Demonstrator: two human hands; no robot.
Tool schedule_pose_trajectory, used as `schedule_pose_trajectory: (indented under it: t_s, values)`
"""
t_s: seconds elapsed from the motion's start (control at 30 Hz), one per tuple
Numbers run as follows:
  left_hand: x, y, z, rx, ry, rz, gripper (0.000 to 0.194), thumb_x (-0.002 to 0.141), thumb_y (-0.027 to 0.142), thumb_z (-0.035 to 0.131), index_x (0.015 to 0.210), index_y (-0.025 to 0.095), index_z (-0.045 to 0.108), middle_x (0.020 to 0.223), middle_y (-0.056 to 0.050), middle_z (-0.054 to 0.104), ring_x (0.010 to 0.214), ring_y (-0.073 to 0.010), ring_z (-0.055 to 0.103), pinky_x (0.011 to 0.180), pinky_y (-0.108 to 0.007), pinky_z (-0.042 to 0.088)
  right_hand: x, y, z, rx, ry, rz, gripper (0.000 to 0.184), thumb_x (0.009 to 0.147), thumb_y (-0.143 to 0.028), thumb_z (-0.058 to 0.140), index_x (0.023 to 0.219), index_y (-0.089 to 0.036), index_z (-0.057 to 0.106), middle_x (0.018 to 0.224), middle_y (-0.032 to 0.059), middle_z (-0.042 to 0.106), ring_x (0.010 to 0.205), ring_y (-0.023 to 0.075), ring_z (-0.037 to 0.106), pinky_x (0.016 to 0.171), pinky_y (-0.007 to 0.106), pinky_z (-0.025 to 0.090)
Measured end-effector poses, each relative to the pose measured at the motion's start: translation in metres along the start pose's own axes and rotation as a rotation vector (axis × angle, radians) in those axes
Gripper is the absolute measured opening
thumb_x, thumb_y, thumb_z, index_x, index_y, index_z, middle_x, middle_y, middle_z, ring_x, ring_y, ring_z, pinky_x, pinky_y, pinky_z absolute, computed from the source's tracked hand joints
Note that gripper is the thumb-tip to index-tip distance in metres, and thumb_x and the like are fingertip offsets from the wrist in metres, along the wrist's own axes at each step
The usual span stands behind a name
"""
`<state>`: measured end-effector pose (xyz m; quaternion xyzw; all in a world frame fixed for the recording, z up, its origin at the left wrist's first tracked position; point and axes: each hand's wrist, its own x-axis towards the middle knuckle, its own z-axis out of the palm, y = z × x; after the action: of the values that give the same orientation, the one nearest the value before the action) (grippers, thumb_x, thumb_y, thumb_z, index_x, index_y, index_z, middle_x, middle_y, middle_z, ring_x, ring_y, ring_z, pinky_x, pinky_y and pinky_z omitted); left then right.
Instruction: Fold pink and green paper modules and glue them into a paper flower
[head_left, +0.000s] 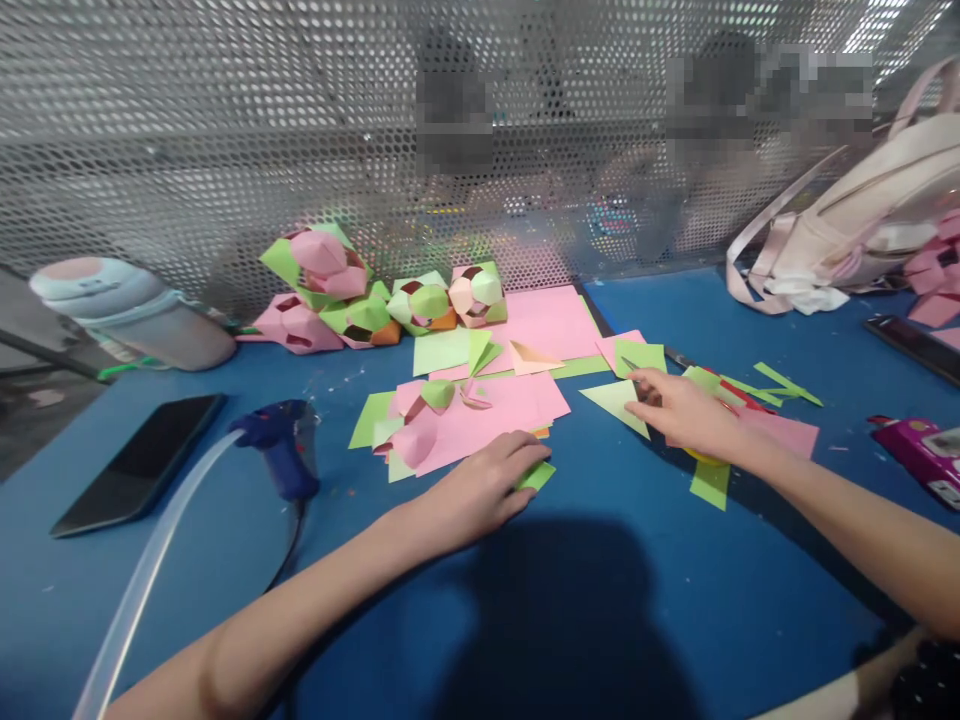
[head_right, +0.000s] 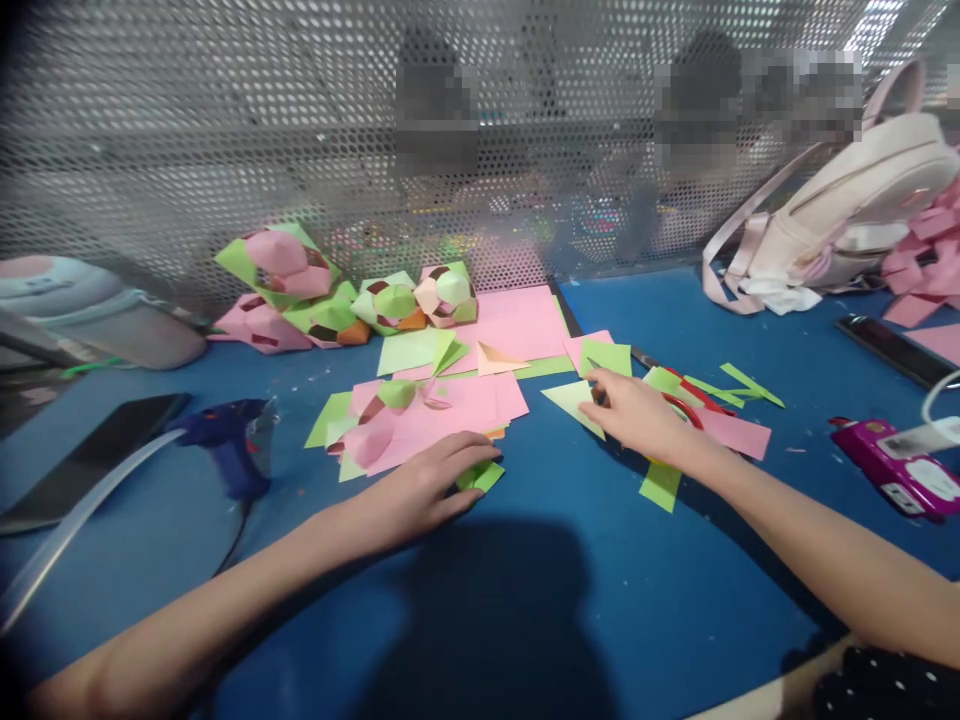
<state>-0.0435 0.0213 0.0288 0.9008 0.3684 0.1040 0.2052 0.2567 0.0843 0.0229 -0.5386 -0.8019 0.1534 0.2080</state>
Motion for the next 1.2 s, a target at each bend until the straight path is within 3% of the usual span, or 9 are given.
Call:
schedule_pose_trajectory:
  t_s: [0.2,0.5,0.63,0.7,0.77,0.83,0.9,1.0,1.2]
  values:
    - [0.001,0.003,-0.005,-0.126,0.086,0.033,0.041,0.085,0.007,0.045,0.122,0.023,0.053,0.122,-0.01,0.053,0.115,-0.0203,0.053,0.099,-0.037,0.047,-0.014,-0.015,0.021,0.165,0.1,0.0,0.036,0.084,-0.022,0.049,0.12,-0.022,0.052,0.074,-0.0002,0.058,0.064,0.0157,0.055,0.059,0.029,0.044]
    - [0.02,-0.035,-0.005,0.099,0.551,-0.057,0.021,0.088,0.015,0.05,0.108,0.016,0.056,0.122,-0.014,0.053,0.119,-0.0271,0.049,0.097,-0.052,0.044,-0.013,-0.02,0.041,0.239,0.281,-0.067,0.036,0.085,-0.02,0.05,0.121,-0.019,0.051,0.077,0.001,0.057,0.071,0.0172,0.057,0.068,0.034,0.048]
    - [0.017,-0.024,-0.004,0.042,0.642,-0.08,0.025,0.087,0.021,0.055,0.112,0.018,0.055,0.138,-0.016,0.042,0.131,-0.0307,0.037,0.104,-0.056,0.035,-0.015,-0.022,0.051,0.268,0.254,-0.081,0.039,0.085,-0.021,0.052,0.124,-0.02,0.048,0.082,0.0023,0.061,0.075,0.018,0.061,0.07,0.034,0.051]
    - [0.012,-0.007,0.003,-0.179,0.636,-0.069,0.023,0.087,0.026,0.056,0.11,0.021,0.057,0.135,-0.014,0.047,0.128,-0.0298,0.041,0.105,-0.056,0.034,-0.021,-0.026,0.051,0.255,0.304,-0.11,0.039,0.087,-0.021,0.052,0.125,-0.021,0.047,0.088,0.0038,0.063,0.078,0.0181,0.062,0.072,0.034,0.051]
    - [0.01,0.012,0.012,-0.629,0.578,-0.182,0.034,0.089,0.03,0.054,0.121,0.022,0.049,0.129,-0.013,0.052,0.116,-0.0258,0.054,0.099,-0.05,0.044,-0.028,-0.032,0.048,0.194,0.355,-0.228,0.036,0.089,-0.021,0.05,0.125,-0.021,0.047,0.093,0.0064,0.064,0.081,0.0187,0.062,0.074,0.035,0.05]
    - [0.012,0.025,0.021,-1.12,0.508,-0.333,0.04,0.092,0.037,0.048,0.129,0.024,0.039,0.129,-0.013,0.052,0.104,-0.0234,0.062,0.089,-0.046,0.051,-0.035,-0.039,0.045,0.084,0.301,-0.447,0.033,0.091,-0.018,0.047,0.124,-0.021,0.049,0.097,0.0083,0.066,0.084,0.0196,0.061,0.076,0.036,0.048]
    - [0.016,0.031,0.027,-1.398,0.47,-0.419,0.043,0.088,0.035,0.054,0.126,0.022,0.039,0.122,-0.012,0.057,0.096,-0.0215,0.065,0.084,-0.041,0.053,-0.041,-0.045,0.043,-0.033,0.165,-0.682,0.031,0.092,-0.017,0.044,0.122,-0.021,0.052,0.098,0.009,0.066,0.085,0.02,0.061,0.075,0.036,0.046]
    - [0.022,0.028,0.03,-1.488,0.475,-0.492,0.042,0.079,0.019,0.063,0.116,0.018,0.044,0.108,-0.009,0.064,0.091,-0.0186,0.066,0.076,-0.03,0.053,-0.045,-0.049,0.044,-0.122,0.017,-0.856,0.029,0.094,-0.024,0.044,0.12,-0.017,0.054,0.102,0.0107,0.066,0.086,0.02,0.06,0.074,0.036,0.044]
    - [0.022,0.024,0.028,-1.518,0.458,-0.457,0.035,0.08,0.016,0.057,0.113,0.017,0.046,0.101,-0.007,0.065,0.083,-0.0176,0.066,0.074,-0.032,0.052,-0.044,-0.047,0.048,-0.005,0.023,-0.735,0.028,0.094,-0.027,0.045,0.115,-0.013,0.054,0.103,0.0123,0.065,0.095,0.0206,0.059,0.079,0.035,0.046]
